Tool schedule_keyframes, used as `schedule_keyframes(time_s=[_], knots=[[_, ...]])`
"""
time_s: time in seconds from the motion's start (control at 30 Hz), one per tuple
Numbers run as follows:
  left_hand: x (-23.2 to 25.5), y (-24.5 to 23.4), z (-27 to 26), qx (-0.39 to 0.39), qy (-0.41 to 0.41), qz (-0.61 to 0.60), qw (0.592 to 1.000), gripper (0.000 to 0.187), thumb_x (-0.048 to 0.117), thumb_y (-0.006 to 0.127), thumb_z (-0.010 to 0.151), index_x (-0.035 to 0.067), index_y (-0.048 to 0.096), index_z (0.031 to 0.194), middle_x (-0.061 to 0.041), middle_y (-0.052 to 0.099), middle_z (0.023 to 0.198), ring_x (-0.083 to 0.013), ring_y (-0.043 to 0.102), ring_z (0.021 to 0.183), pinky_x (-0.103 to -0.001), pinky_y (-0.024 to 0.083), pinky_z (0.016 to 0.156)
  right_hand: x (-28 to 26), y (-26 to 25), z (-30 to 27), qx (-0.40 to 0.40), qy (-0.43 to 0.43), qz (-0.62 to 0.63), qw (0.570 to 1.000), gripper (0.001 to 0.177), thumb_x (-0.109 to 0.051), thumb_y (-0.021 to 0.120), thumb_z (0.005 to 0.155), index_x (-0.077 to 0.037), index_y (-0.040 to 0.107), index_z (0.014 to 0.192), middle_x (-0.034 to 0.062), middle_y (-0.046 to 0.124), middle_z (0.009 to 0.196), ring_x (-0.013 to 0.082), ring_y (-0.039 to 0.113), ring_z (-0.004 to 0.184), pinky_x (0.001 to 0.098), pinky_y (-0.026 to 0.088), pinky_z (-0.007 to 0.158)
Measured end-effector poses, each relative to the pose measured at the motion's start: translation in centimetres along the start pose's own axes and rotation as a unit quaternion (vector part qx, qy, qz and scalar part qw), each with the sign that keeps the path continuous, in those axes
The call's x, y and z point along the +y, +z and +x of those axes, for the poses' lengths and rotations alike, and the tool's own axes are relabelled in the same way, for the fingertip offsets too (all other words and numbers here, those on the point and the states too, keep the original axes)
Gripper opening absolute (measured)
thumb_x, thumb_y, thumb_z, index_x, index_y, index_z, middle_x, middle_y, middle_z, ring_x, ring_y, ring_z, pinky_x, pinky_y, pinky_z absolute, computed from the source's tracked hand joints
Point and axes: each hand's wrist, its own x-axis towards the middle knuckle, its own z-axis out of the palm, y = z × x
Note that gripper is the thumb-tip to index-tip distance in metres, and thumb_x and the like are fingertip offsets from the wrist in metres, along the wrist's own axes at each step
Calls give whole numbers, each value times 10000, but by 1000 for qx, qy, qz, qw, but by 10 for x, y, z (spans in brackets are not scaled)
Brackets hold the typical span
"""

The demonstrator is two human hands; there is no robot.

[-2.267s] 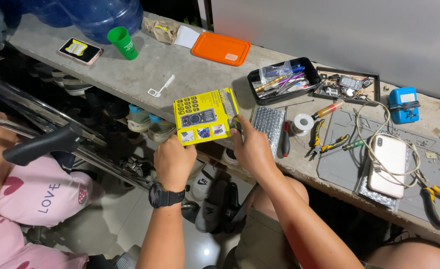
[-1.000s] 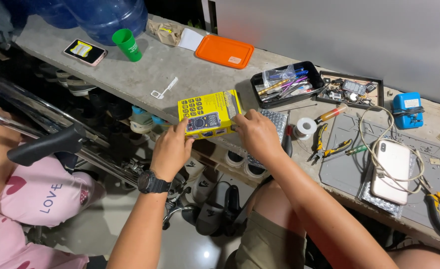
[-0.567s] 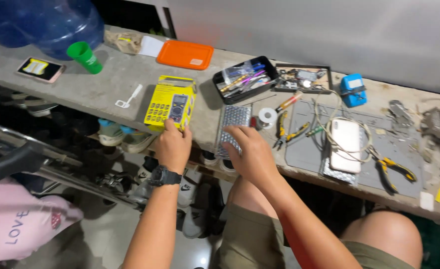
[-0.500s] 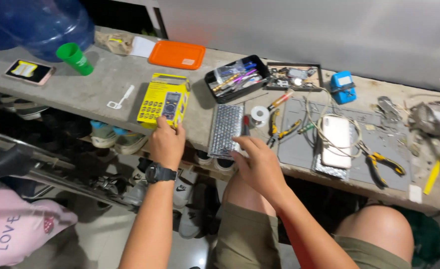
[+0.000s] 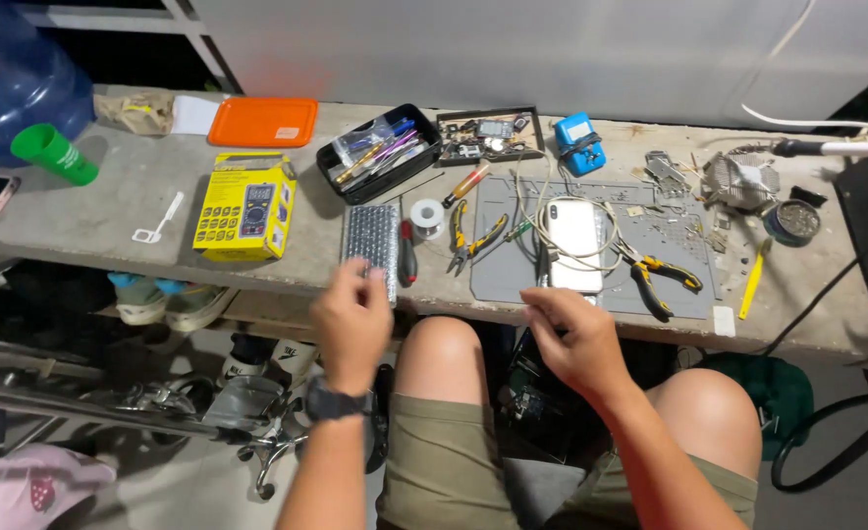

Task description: Organizing an electronics workbench by inspecting tools like a multimeter and coiling cables.

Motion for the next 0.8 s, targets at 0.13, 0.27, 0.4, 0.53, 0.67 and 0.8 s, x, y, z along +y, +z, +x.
schedule_keyframes(time_s=[0.13, 0.27, 0.4, 0.53, 0.67, 0.8], knots=[[36, 46, -44, -21, 49, -65, 996, 98, 188, 814, 927, 157, 822, 1020, -92, 811, 773, -352, 805, 741, -423, 627, 641, 11, -22, 22, 23, -29, -35, 999, 253, -32, 790, 928, -220, 855, 1084, 16, 808, 859, 252, 764, 713, 366, 620, 683], [56, 77, -51, -56, 107, -89, 989, 48, 199, 787, 942, 164, 801, 974, -50, 744, 739, -318, 772, 719, -395, 624, 647, 35, -33, 21, 106, -111, -75, 985, 222, 63, 783, 932, -103, 836, 1069, 79, 782, 866, 326, 743, 752, 408, 612, 715], [66, 106, -48, -50, 116, -100, 987, 48, 197, 770, 949, 170, 809, 957, -2, 701, 688, -251, 742, 647, -339, 614, 611, 44, -30, 11, 138, -123, -73, 980, 227, 72, 774, 916, -107, 834, 1042, 60, 775, 862, 308, 730, 741, 384, 604, 738], [79, 97, -39, -85, 165, -135, 973, 58, 61, 704, 1007, 44, 757, 991, -98, 770, 867, -264, 729, 751, -392, 599, 661, 25, -34, 13, 80, -114, -11, 990, 143, 77, 688, 985, 25, 748, 1104, 128, 750, 964, 273, 689, 854, 357, 556, 820], [79, 95, -38, -112, 136, -155, 972, 82, 42, 700, 988, 73, 749, 930, -50, 721, 768, -205, 655, 657, -345, 522, 580, 22, -30, 14, 59, -88, 24, 994, 132, 55, 724, 967, 0, 774, 1077, 113, 795, 986, 241, 741, 876, 327, 583, 831], [76, 97, -37, -148, 92, -165, 971, 96, 89, 702, 994, 101, 744, 909, -16, 668, 727, -178, 607, 638, -336, 489, 576, 19, -34, 13, 45, -15, 70, 996, 105, 5, 737, 967, -29, 804, 1039, 72, 804, 937, 182, 738, 847, 275, 577, 777]])
